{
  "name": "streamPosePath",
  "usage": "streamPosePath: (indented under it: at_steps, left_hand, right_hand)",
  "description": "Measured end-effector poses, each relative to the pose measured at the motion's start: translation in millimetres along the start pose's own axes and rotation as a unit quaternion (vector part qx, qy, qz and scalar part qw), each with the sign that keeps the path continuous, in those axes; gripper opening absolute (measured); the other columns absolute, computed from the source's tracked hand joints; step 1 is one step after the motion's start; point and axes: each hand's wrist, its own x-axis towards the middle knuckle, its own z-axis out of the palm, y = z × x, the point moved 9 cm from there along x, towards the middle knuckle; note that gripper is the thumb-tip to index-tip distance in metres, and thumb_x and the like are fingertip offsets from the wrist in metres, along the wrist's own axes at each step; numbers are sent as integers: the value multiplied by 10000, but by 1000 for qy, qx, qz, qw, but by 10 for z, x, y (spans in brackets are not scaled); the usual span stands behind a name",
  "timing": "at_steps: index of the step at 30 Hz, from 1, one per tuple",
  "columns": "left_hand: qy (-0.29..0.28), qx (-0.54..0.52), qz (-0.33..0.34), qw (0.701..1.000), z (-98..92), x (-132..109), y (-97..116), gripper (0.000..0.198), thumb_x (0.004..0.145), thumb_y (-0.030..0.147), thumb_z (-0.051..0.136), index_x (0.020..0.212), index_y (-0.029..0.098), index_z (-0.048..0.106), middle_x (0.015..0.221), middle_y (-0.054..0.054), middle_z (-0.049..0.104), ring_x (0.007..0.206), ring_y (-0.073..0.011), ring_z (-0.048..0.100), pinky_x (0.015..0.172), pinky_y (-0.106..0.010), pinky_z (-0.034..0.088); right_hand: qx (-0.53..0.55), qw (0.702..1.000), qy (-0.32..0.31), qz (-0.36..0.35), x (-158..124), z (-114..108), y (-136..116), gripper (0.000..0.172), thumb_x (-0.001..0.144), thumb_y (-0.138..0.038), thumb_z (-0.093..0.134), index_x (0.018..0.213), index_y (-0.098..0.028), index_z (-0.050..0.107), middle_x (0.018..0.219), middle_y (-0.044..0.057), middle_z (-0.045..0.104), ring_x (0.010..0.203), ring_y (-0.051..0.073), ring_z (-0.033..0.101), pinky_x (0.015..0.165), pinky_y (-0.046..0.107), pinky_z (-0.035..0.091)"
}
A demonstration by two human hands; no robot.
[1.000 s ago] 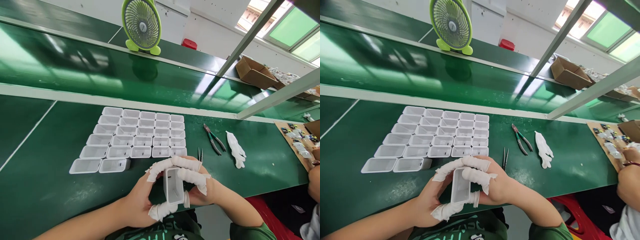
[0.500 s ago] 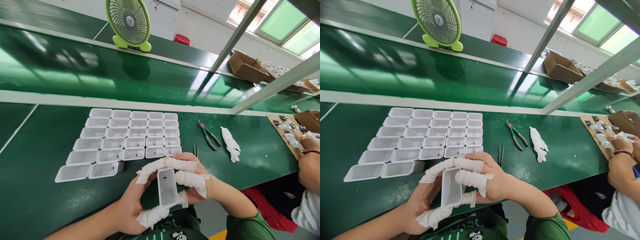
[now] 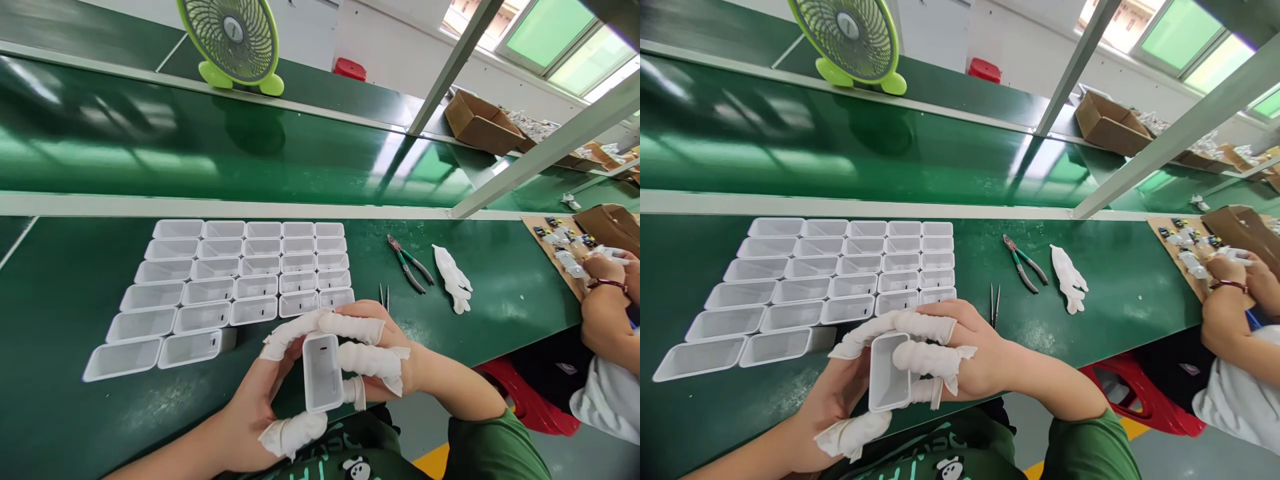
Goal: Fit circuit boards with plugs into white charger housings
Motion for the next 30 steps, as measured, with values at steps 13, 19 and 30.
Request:
streamPosePath:
  at_steps: [13,19,30]
  left_hand:
    - [-6,-32,-5,999,14,-13,-55,681,947,368,597,1550,340,283,1529,-104,477,1395,-362,489,1150,-526,441]
    - [4,-48,-6,999,18,-11,-77,669,945,346,614,1539,320,307,1527,-138,449,1424,-335,453,1184,-535,401]
    - [47,-22,-45,998,-70,-61,-156,683,920,330,630,1534,307,331,1555,-131,401,1406,-288,461,1188,-428,393]
  right_hand:
    - [37,999,30,-5,114,-129,-22,337,1037,-410,479,1218,-139,562,1213,171,642,1330,257,500,1053,403,515]
    - [28,1000,-9,7,119,-106,7,329,1045,-417,465,1210,-148,558,1225,171,634,1348,266,476,1081,446,477]
    - [-49,959,-191,202,-38,-207,488,152,1033,-263,462,1087,-169,567,946,96,696,866,231,649,751,356,498]
